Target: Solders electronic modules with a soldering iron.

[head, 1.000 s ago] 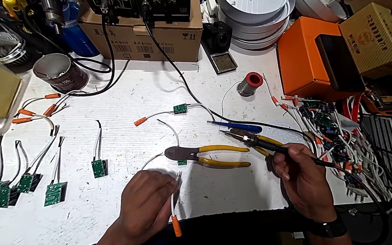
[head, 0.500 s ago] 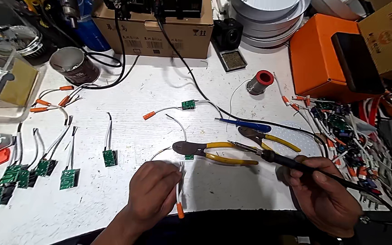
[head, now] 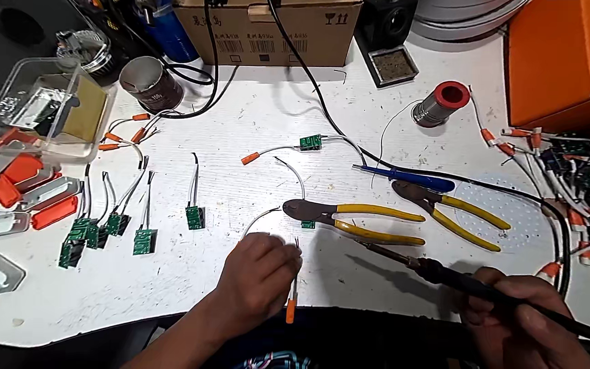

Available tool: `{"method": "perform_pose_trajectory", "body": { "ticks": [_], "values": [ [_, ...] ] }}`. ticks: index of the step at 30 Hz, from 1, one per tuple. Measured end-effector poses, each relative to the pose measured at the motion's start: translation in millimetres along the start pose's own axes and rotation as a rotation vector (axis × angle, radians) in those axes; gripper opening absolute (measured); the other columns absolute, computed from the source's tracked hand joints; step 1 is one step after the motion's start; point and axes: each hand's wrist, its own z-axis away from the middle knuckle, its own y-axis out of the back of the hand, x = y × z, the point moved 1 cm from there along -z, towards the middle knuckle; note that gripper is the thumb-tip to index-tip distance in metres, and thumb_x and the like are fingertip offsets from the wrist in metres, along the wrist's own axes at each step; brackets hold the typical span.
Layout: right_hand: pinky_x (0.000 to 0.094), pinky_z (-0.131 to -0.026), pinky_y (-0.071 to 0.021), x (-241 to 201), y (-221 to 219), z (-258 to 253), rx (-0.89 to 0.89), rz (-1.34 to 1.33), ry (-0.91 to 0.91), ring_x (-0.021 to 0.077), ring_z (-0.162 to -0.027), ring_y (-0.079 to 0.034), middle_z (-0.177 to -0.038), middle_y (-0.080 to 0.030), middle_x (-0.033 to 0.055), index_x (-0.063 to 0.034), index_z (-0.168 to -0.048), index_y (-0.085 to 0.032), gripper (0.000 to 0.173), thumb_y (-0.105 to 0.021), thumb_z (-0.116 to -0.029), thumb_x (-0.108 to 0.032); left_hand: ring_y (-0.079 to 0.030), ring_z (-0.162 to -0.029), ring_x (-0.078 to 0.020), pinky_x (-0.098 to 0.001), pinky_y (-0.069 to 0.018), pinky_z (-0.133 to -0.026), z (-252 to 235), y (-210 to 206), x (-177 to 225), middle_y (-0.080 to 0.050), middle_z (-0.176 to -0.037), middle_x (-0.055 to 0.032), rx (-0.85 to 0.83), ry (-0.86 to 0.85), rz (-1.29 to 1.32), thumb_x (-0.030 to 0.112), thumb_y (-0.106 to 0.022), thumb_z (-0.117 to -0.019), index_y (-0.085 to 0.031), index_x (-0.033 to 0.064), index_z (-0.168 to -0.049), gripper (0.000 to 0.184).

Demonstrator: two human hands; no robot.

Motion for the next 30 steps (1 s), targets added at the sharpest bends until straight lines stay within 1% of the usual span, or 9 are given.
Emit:
{"method": "perform_pose_trajectory", "body": {
  "ticks": [6,9,11,14,18,20,24,26,30],
  "values": [
    [0.0196,-0.061,-0.0553,2,1,-3,0.01,-0.017,-0.003,0.0083,-0.075,-0.068,-0.097,-0.073,0.0023,-0.016,-0.109,-0.074,0.016,-0.064,-0.099,-0.024,-0.066,-0.101,-0.0179,-0.0354,-0.0494,-0.09,0,8,-1,-0.076,-0.109,-0.0013,-0.071,0.089,0.055,0.017,-0.059,-0.0996,-0.074,0.0129,-0.095,0.016],
    [0.0192,-0.061,-0.056,1,1,-4,0.028,-0.026,-0.017,0.0084,-0.075,-0.069,-0.099,-0.074,0.0031,-0.0157,-0.109,-0.074,0.017,-0.064,-0.0995,-0.024,-0.066,-0.101,-0.0165,-0.0364,-0.0479,-0.092,0,7,-7,-0.076,-0.109,0.0002,-0.079,0.089,0.109,0.019,-0.061,-0.0999,-0.075,0.0133,-0.095,0.016],
    [0.0193,-0.061,-0.0567,1,0,-4,0.042,-0.022,-0.014,0.0086,-0.075,-0.07,-0.099,-0.074,0.0036,-0.0155,-0.11,-0.074,0.017,-0.065,-0.0993,-0.024,-0.065,-0.099,-0.0165,-0.0358,-0.0471,-0.091,2,5,-11,-0.075,-0.109,-0.0005,-0.053,0.051,0.116,0.018,-0.061,-0.0995,-0.074,0.013,-0.097,0.014],
    [0.0195,-0.06,-0.0566,3,-1,-2,0.061,-0.017,0.003,0.0087,-0.075,-0.07,-0.099,-0.074,0.0035,-0.0159,-0.11,-0.074,0.017,-0.064,-0.0996,-0.024,-0.066,-0.099,-0.0191,-0.0363,-0.0488,-0.091,1,4,-11,-0.076,-0.111,-0.0035,-0.033,-0.021,0.065,0.016,-0.061,-0.0996,-0.074,0.0115,-0.101,0.014],
    [0.0199,-0.061,-0.0569,2,-2,-1,0.063,-0.022,0.02,0.0094,-0.075,-0.07,-0.1,-0.074,0.0037,-0.0156,-0.111,-0.074,0.017,-0.063,-0.0998,-0.024,-0.064,-0.095,-0.021,-0.0366,-0.0482,-0.087,-5,7,-10,-0.074,-0.11,-0.0056,0.051,-0.144,0.007,0.013,-0.061,-0.0996,-0.07,0.0098,-0.103,0.01],
    [0.0204,-0.06,-0.0571,2,-3,0,0.069,-0.028,0.019,0.0097,-0.075,-0.07,-0.1,-0.074,0.0044,-0.0151,-0.111,-0.074,0.017,-0.063,-0.0999,-0.023,-0.064,-0.094,-0.022,-0.0369,-0.0484,-0.086,-13,10,-9,-0.073,-0.11,-0.0069,0.058,-0.207,-0.014,0.012,-0.06,-0.1003,-0.067,0.0098,-0.104,0.008],
    [0.02,-0.062,-0.0574,2,-7,2,0.049,-0.008,0.029,0.0095,-0.077,-0.071,-0.1,-0.074,0.0042,-0.0145,-0.112,-0.074,0.018,-0.064,-0.0998,-0.023,-0.065,-0.091,-0.0239,-0.0378,-0.0493,-0.084,-28,12,-12,-0.072,-0.106,-0.0099,0.038,-0.337,-0.05,0.01,-0.055,-0.1027,-0.063,0.0086,-0.1,0.009],
    [0.0198,-0.062,-0.0575,2,-7,3,0.047,0.011,0.037,0.0092,-0.076,-0.071,-0.099,-0.074,0.0039,-0.0146,-0.112,-0.073,0.018,-0.064,-0.1,-0.024,-0.064,-0.09,-0.024,-0.038,-0.0488,-0.082,-32,10,-14,-0.072,-0.105,-0.0106,0.028,-0.388,-0.058,0.009,-0.055,-0.1027,-0.062,0.008,-0.098,0.009],
    [0.02,-0.062,-0.058,3,-8,4,0.058,0.013,0.036,0.0093,-0.076,-0.071,-0.099,-0.075,0.0039,-0.0143,-0.113,-0.073,0.019,-0.063,-0.1002,-0.024,-0.063,-0.088,-0.024,-0.0377,-0.0474,-0.081,-32,4,-19,-0.072,-0.105,-0.0107,0.039,-0.429,-0.085,0.01,-0.055,-0.1025,-0.062,0.0083,-0.096,0.01]
  ]
}}
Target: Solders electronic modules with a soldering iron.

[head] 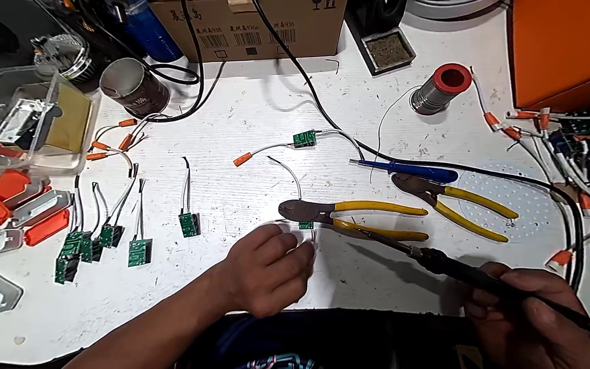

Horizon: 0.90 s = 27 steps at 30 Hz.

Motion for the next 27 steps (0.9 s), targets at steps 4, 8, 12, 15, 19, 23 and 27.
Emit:
{"method": "perform_pose_trajectory", "body": {
  "ticks": [4,8,12,15,19,23,27],
  "values": [
    [0.0204,-0.061,-0.0592,-2,-4,0,0.006,0.033,-0.043,0.0096,-0.074,-0.072,-0.095,-0.076,0.0036,-0.0141,-0.113,-0.074,0.02,-0.063,-0.1008,-0.026,-0.063,-0.087,-0.024,-0.0377,-0.0469,-0.079,2,-2,-2,-0.073,-0.106,-0.0109,-0.014,0.019,-0.003,0.008,-0.054,-0.1023,-0.062,0.0079,-0.096,0.011],
    [0.0201,-0.057,-0.0583,0,-13,-4,0.018,0.067,-0.103,0.0097,-0.068,-0.072,-0.088,-0.076,0.0045,-0.0134,-0.11,-0.073,0.018,-0.063,-0.1009,-0.025,-0.062,-0.087,-0.024,-0.0375,-0.0464,-0.079,3,-2,-1,-0.072,-0.107,-0.0109,-0.024,0.031,0.004,0.008,-0.054,-0.1027,-0.062,0.008,-0.095,0.011],
    [0.0199,-0.055,-0.0571,3,-22,-12,0.027,0.037,-0.137,0.0103,-0.066,-0.071,-0.084,-0.075,0.0063,-0.0117,-0.107,-0.073,0.017,-0.065,-0.0996,-0.025,-0.062,-0.088,-0.024,-0.0374,-0.0465,-0.08,3,-1,-1,-0.072,-0.107,-0.0107,-0.027,0.031,0.018,0.009,-0.054,-0.103,-0.061,0.0083,-0.096,0.01],
    [0.02,-0.054,-0.0573,8,-26,-15,0.022,0.018,-0.132,0.0108,-0.065,-0.07,-0.083,-0.075,0.0071,-0.0093,-0.108,-0.072,0.017,-0.065,-0.1004,-0.024,-0.062,-0.087,-0.0237,-0.0374,-0.0466,-0.079,3,-1,-1,-0.072,-0.107,-0.0105,-0.031,0.032,0.018,0.009,-0.054,-0.1029,-0.062,0.0084,-0.095,0.01],
    [0.0205,-0.053,-0.0574,12,-34,-18,0.042,0.007,-0.144,0.0114,-0.063,-0.071,-0.08,-0.074,0.0078,-0.0073,-0.105,-0.07,0.015,-0.064,-0.1006,-0.02,-0.062,-0.087,-0.0234,-0.0376,-0.0465,-0.08,3,-1,-1,-0.073,-0.108,-0.0103,-0.042,0.03,0.022,0.008,-0.054,-0.1029,-0.062,0.0083,-0.095,0.011],
    [0.0206,-0.051,-0.0569,13,-39,-22,0.046,0.005,-0.175,0.0116,-0.061,-0.07,-0.079,-0.074,0.0082,-0.0075,-0.103,-0.068,0.012,-0.064,-0.1008,-0.019,-0.062,-0.087,-0.0236,-0.0373,-0.0468,-0.08,3,-1,-1,-0.073,-0.107,-0.0108,-0.047,0.027,0.022,0.008,-0.054,-0.1029,-0.062,0.0079,-0.095,0.012],
    [0.0209,-0.05,-0.0569,15,-40,-26,0.045,0.016,-0.19,0.0118,-0.059,-0.07,-0.078,-0.074,0.0083,-0.0074,-0.102,-0.067,0.012,-0.062,-0.1015,-0.019,-0.062,-0.085,-0.0236,-0.037,-0.047,-0.078,3,0,0,-0.073,-0.106,-0.0109,-0.047,0.022,0.01,0.008,-0.054,-0.1026,-0.063,0.0078,-0.094,0.012]
  ]
}}
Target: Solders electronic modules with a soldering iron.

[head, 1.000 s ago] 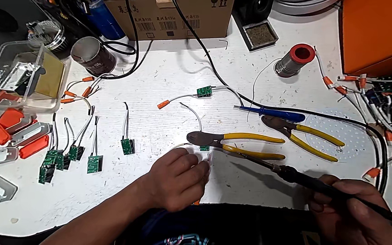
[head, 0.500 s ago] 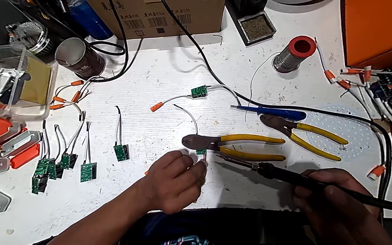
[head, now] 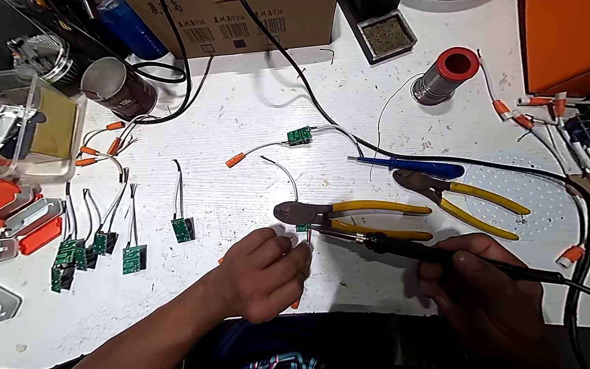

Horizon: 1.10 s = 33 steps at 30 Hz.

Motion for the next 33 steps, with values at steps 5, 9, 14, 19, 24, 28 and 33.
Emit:
{"method": "perform_pose_trajectory", "body": {
  "ticks": [5,9,14,19,24,28,33],
  "values": [
    [0.0205,-0.047,-0.0554,-1,0,-4,0.006,0.022,-0.038,0.0109,-0.057,-0.069,-0.075,-0.074,0.0077,-0.0072,-0.099,-0.066,0.013,-0.061,-0.1018,-0.018,-0.062,-0.085,-0.0236,-0.037,-0.0472,-0.077,0,0,1,-0.073,-0.105,-0.0111,0.002,-0.007,-0.018,0.008,-0.055,-0.1022,-0.063,0.0072,-0.093,0.012],
    [0.0193,-0.044,-0.0535,-3,-2,-7,0.045,0.051,-0.079,0.0094,-0.053,-0.067,-0.072,-0.073,0.0073,-0.0077,-0.095,-0.065,0.013,-0.057,-0.1022,-0.016,-0.063,-0.085,-0.0239,-0.0372,-0.0473,-0.076,0,0,2,-0.073,-0.105,-0.0115,-0.005,-0.012,-0.036,0.007,-0.054,-0.1022,-0.063,0.0071,-0.093,0.012],
    [0.0186,-0.043,-0.0523,-5,-2,-12,0.067,0.07,-0.126,0.0086,-0.051,-0.066,-0.07,-0.072,0.006,-0.0091,-0.092,-0.064,0.018,-0.053,-0.1043,-0.017,-0.062,-0.084,-0.0242,-0.0374,-0.0475,-0.076,0,0,1,-0.073,-0.106,-0.012,-0.007,-0.008,-0.024,0.007,-0.053,-0.1023,-0.062,0.007,-0.094,0.013],
    [0.0175,-0.041,-0.0505,-6,-3,-13,0.079,0.11,-0.142,0.0073,-0.048,-0.064,-0.068,-0.072,0.005,-0.0104,-0.092,-0.062,0.021,-0.046,-0.1057,-0.014,-0.062,-0.083,-0.0236,-0.0371,-0.0471,-0.076,-1,-1,1,-0.073,-0.105,-0.0111,-0.003,-0.013,-0.027,0.007,-0.054,-0.1019,-0.063,0.007,-0.093,0.013],
    [0.0179,-0.041,-0.0506,-6,-3,-14,0.074,0.113,-0.154,0.0073,-0.048,-0.064,-0.069,-0.072,0.0046,-0.0097,-0.092,-0.062,0.023,-0.045,-0.1062,-0.015,-0.063,-0.084,-0.0238,-0.0372,-0.0475,-0.076,0,-2,1,-0.073,-0.104,-0.0115,-0.004,-0.009,-0.024,0.006,-0.054,-0.1019,-0.063,0.0065,-0.093,0.012],
    [0.0177,-0.042,-0.0508,-7,-4,-15,0.076,0.113,-0.168,0.0075,-0.049,-0.064,-0.069,-0.072,0.0052,-0.0088,-0.093,-0.062,0.024,-0.044,-0.1065,-0.014,-0.063,-0.084,-0.024,-0.0372,-0.0476,-0.076,0,-2,0,-0.073,-0.104,-0.0111,-0.006,-0.009,-0.021,0.007,-0.054,-0.1019,-0.064,0.0066,-0.094,0.012],
    [0.0169,-0.041,-0.0498,-9,-5,-16,0.115,0.133,-0.208,0.0067,-0.048,-0.063,-0.067,-0.071,0.0035,-0.0097,-0.093,-0.06,0.027,-0.039,-0.1078,-0.015,-0.063,-0.084,-0.0239,-0.0374,-0.0476,-0.076,0,-3,0,-0.073,-0.104,-0.0112,-0.004,-0.008,-0.019,0.007,-0.055,-0.1017,-0.064,0.0066,-0.094,0.012]
  ]
}}
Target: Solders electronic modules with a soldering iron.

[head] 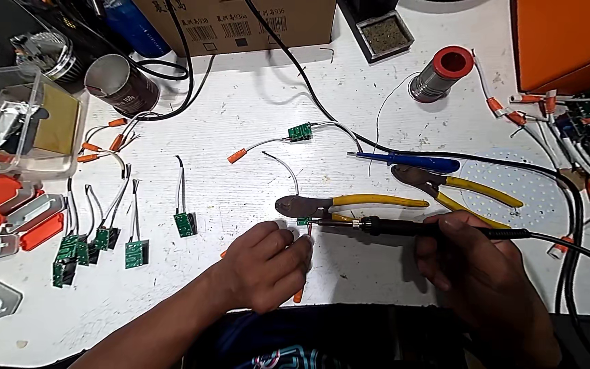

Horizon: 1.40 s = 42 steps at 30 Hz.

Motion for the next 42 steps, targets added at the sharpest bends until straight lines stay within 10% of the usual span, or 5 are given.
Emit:
{"method": "perform_pose_trajectory", "body": {
  "ticks": [42],
  "values": [
    [0.0179,-0.04,-0.0503,-1.9,-3.5,-3.0,0.044,0.007,-0.054,0.0073,-0.046,-0.063,-0.067,-0.07,0.0052,-0.0066,-0.094,-0.06,0.028,-0.039,-0.1091,-0.016,-0.063,-0.083,-0.0238,-0.037,-0.0475,-0.076,-1.0,-0.7,0.2,-0.073,-0.102,-0.011,0.0,0.001,-0.003,0.006,-0.054,-0.1017,-0.063,0.007,-0.093,0.013]
  ]
}}
